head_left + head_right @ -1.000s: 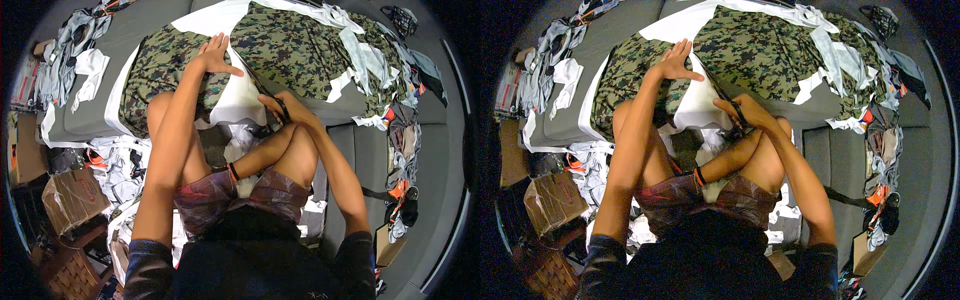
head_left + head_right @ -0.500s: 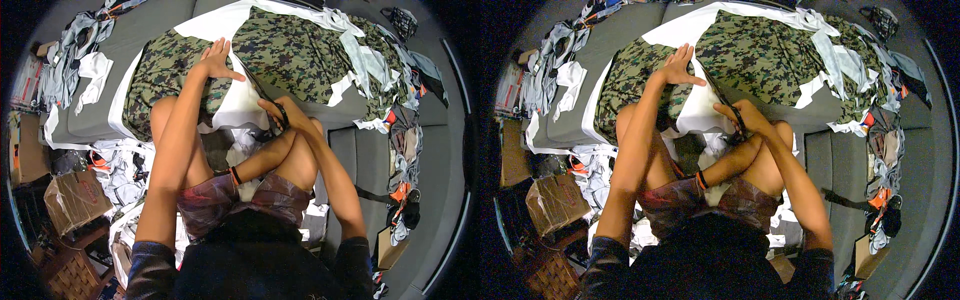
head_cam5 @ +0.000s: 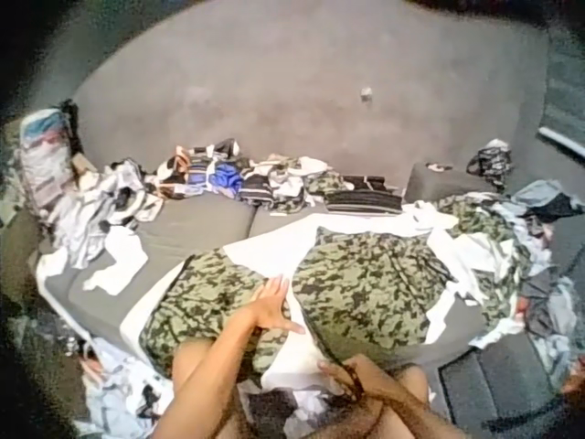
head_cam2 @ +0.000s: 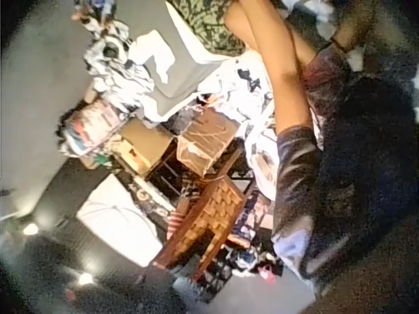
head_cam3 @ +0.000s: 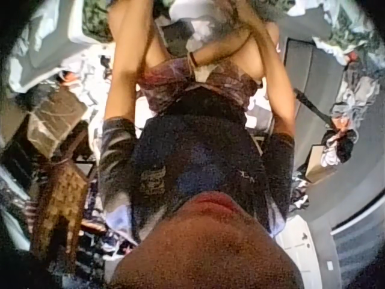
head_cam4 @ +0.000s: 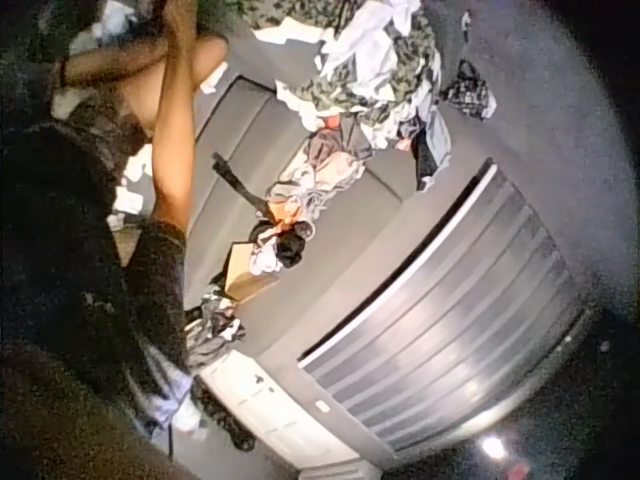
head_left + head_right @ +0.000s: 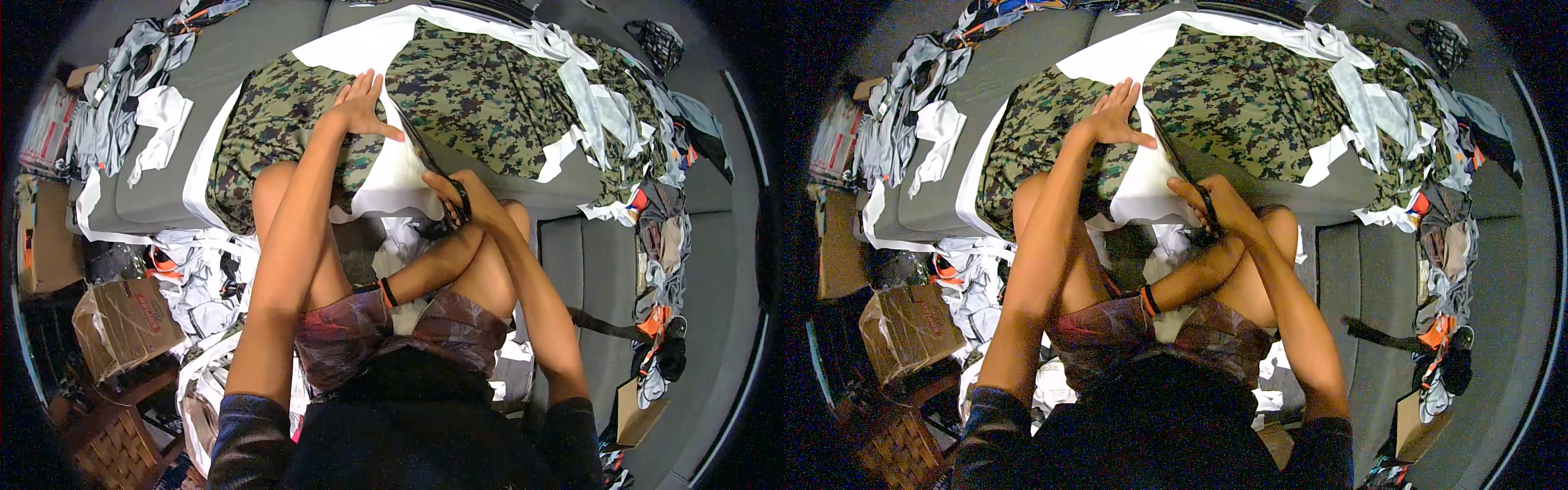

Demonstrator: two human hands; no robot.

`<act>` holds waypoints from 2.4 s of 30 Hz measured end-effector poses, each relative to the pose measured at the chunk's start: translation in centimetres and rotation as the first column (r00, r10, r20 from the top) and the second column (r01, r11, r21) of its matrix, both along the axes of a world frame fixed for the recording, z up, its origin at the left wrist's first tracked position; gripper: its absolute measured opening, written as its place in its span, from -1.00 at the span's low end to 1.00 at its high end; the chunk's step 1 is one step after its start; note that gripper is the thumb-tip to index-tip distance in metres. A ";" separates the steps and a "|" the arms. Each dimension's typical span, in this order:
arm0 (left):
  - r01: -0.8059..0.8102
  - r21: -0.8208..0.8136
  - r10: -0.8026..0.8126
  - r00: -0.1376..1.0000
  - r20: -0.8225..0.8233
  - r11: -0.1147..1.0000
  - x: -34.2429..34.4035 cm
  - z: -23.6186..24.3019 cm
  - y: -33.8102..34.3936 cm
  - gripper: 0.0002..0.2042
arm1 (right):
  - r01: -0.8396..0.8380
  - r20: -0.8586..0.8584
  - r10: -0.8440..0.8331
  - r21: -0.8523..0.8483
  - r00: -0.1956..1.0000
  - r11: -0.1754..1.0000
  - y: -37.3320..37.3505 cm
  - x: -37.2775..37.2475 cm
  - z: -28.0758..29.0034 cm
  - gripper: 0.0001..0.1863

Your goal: Cutting camouflage patterned fabric with scissors.

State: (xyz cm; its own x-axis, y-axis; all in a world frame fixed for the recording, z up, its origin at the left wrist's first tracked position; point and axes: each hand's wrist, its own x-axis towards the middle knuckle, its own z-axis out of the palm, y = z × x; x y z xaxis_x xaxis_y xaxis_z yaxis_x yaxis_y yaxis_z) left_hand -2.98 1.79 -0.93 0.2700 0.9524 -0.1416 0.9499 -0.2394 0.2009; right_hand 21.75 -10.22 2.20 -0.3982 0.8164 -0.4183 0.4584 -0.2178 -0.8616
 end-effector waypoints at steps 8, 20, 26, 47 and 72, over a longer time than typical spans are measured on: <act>0.027 0.011 -0.028 0.994 0.104 1.000 -0.5 -1.2 0.3 0.36 | -0.009 -0.024 0.010 0.040 1.000 0.999 -0.4 -0.1 -0.4 -0.35; -0.223 0.234 0.257 0.959 -0.123 0.946 2.4 1.0 -14.1 -0.26 | 0.086 -0.410 -0.117 -0.093 0.905 0.992 -7.7 0.8 -4.1 -0.41; -0.079 0.453 0.165 0.974 -0.155 0.888 3.8 0.0 -15.1 -0.68 | 0.082 -0.493 -0.139 -0.134 0.859 0.988 -11.1 2.6 -6.9 -0.48; 0.053 0.737 -0.315 0.923 0.222 0.674 18.5 0.4 -10.3 -0.85 | 0.432 -0.618 -0.473 -0.229 0.627 0.872 -18.9 12.2 -6.9 -0.65; 0.362 0.074 -0.366 0.929 0.054 0.929 5.4 0.9 -6.2 -0.24 | 0.131 -0.332 -0.117 0.021 0.936 0.991 -24.3 14.5 -3.1 -0.63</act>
